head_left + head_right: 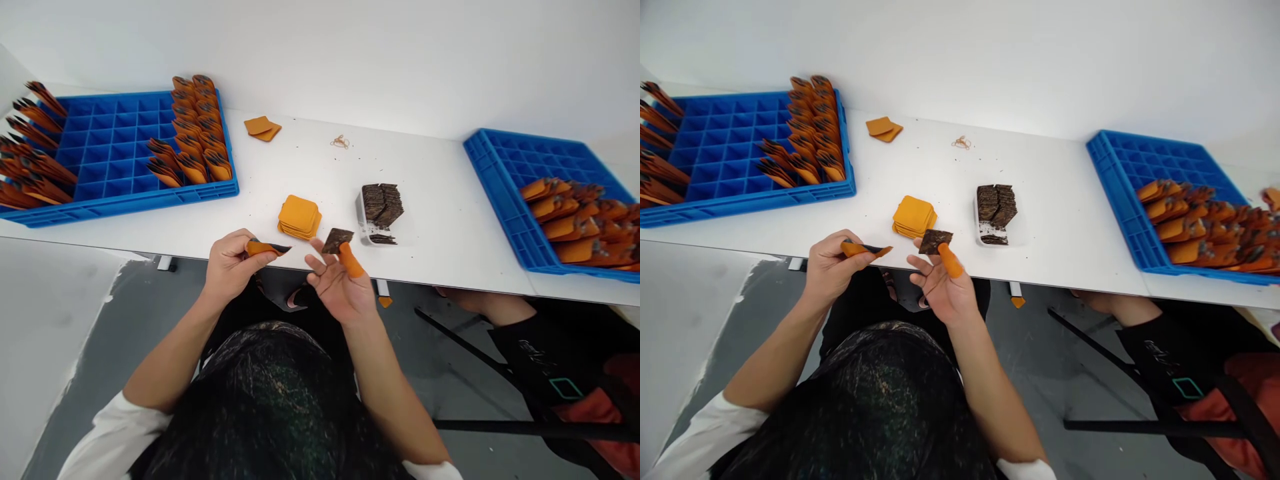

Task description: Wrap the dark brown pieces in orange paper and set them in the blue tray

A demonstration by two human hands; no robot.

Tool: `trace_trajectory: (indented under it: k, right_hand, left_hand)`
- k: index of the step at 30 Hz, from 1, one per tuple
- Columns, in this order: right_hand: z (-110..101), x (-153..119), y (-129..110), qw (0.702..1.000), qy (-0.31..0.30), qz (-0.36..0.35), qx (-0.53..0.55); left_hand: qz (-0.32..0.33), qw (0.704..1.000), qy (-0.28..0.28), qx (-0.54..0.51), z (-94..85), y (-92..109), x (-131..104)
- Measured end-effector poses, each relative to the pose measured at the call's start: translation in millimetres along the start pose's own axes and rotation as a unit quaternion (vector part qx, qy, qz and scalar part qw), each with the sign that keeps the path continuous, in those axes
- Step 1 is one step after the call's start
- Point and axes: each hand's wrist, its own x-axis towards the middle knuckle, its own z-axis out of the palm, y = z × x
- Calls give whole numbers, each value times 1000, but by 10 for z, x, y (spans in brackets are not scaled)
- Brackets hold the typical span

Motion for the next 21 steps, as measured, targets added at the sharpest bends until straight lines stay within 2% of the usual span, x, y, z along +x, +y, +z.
trace_trajectory:
  k: [3, 5, 7, 9, 11, 14, 17, 19, 21]
  right_hand:
    - [103, -94, -229, 984, 27, -137, -108]
    - [248, -188, -383, 949, 15, -223, -223]
    - [418, -273, -498, 905, -26, -256, -339]
    - [562, -315, -545, 879, -60, -242, -406]
    - [641, -293, -521, 887, -70, -220, -400]
    - [619, -168, -390, 939, -76, -160, -296]
    - [505, -23, -239, 980, -84, -49, -175]
    - [440, 43, -166, 989, -85, 8, -124]
    - [406, 78, -124, 991, -80, 31, -98]
  left_hand:
    - [-16, 1000, 9, 18, 13, 11, 12]
    - [-17, 999, 12, 29, 26, 17, 20]
    - [-13, 999, 12, 39, 35, 22, 25]
    - [-10, 999, 7, 43, 35, 27, 24]
    - [-10, 999, 2, 41, 26, 30, 21]
    - [-13, 999, -6, 33, 7, 25, 14]
    - [-15, 1000, -19, 18, -10, 15, 9]
    - [-15, 999, -28, 9, -17, 8, 5]
    - [-10, 999, -32, 8, -19, 1, -4]
